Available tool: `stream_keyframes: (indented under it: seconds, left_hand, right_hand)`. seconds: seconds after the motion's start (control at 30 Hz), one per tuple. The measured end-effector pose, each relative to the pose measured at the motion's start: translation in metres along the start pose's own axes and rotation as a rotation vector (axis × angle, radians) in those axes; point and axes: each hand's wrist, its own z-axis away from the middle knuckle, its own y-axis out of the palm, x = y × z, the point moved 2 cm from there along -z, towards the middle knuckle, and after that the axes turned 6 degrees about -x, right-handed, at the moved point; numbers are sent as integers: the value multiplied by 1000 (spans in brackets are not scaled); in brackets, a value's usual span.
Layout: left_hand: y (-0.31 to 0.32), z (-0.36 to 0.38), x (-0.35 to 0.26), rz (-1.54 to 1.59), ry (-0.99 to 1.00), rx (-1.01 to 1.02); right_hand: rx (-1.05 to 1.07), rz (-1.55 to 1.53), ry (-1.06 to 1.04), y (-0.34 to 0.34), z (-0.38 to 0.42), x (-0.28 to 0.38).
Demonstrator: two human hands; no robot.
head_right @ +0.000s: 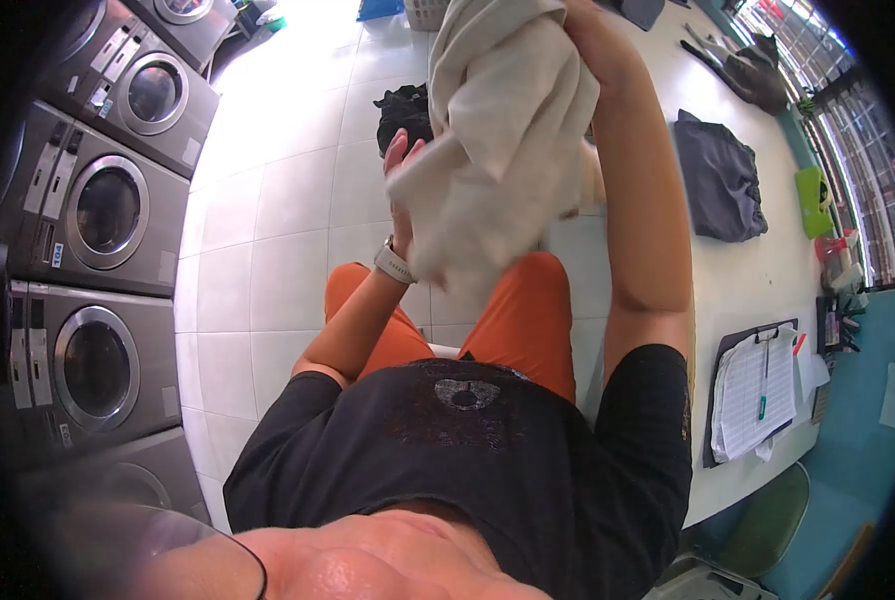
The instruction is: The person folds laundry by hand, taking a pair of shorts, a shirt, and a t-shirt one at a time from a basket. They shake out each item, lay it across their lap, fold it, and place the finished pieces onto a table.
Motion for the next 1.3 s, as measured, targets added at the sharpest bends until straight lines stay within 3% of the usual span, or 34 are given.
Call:
stream_keyframes:
  seconds: [0.03, 0.07, 0.13, 0.2, 0.27, 0.33, 0.37, 0.47, 0.5, 0.53, 0.57, 0.6, 0.67, 0.7, 0.73, 0.83, 0.87, 0.93, 0.97, 1.0, 1.07, 1.1, 1.17, 1.27, 1.3]
  left_hand:
    - [10, -5, -17, 130, 45, 3]
    - [25, -5, -52, -72, 150, 141]
    - [34, 3, -61, -147, 20, 341]
    - [29, -1, -65, -183, 18, 410]
    - [17, -12, -72, -105, -57, 286]
    - [1, -29, -100, 13, -265, 116]
    - [-6, -37, -114, 12, -244, 58]
    - [-9, -45, -144, -47, -154, 20]
    - [-9, -44, -152, -101, -83, 43]
    - [-14, -43, -157, -103, -79, 45]
    - [-19, -42, -161, -273, -87, 192]
    - [-22, -41, -163, -442, -96, 339]
    - [-30, -45, -164, -457, -127, 373]
    - [-33, -49, -163, -556, 4, 414]
    - [-35, -51, -164, -655, 136, 453]
    - [-41, -57, -170, -769, 198, 487]
    - [-41, -57, -168, -765, 206, 489]
    - [-42, -54, -161, -394, -157, 357]
    - [-34, -46, -157, -198, -163, 338]
    - [-26, -40, -151, -131, -292, 344]
    - [-5, -23, -141, -247, -73, 559]
    - [3, -15, -140, -278, 3, 631]
    - [17, -1, -139, -128, -561, 991]
    - [16, -19, -133, -91, -482, 1028]
    - [14, -25, -125, -125, -500, 888]
  right_hand:
    - [100, 45, 60, 4, 6, -1]
    - [200, 90, 122, 7, 10, -3]
    - [147, 175, 136, -5, 11, -12]
    - [400, 301, 84, -4, 14, -16]
    - [383, 278, 45, 1, 38, -13]
    - [289, 639, -143, -3, 49, -3]
    - [366, 965, -88, -14, 48, 0]
    - [380, 1135, -217, -36, 42, -12]
    - [380, 1133, -219, -39, 40, -18]
    - [290, 1123, -402, -40, 37, -19]
    - [197, 1108, -584, -44, 35, -18]
    - [198, 1108, -586, -40, 37, -13]
    - [-132, 833, -251, -40, 39, -3]
    - [-61, 597, -179, -32, 41, -4]
    - [-59, 597, -179, -24, 45, -2]
    - [-73, 505, -86, -3, 63, -1]
    - [-6, 627, -113, 2, 67, -2]
    - [56, 752, -150, 12, 74, -1]
    - [112, 789, -102, 17, 78, -2]
    - [166, 826, -54, 22, 80, -3]
    - [146, 854, -38, 24, 79, -2]
    - [175, 944, -139, 19, 76, -6]
    - [154, 1206, -314, 4, 66, -16]
    - [-83, 1188, -331, -15, 68, -35]
    - [-183, 1273, -652, -20, 75, -45]
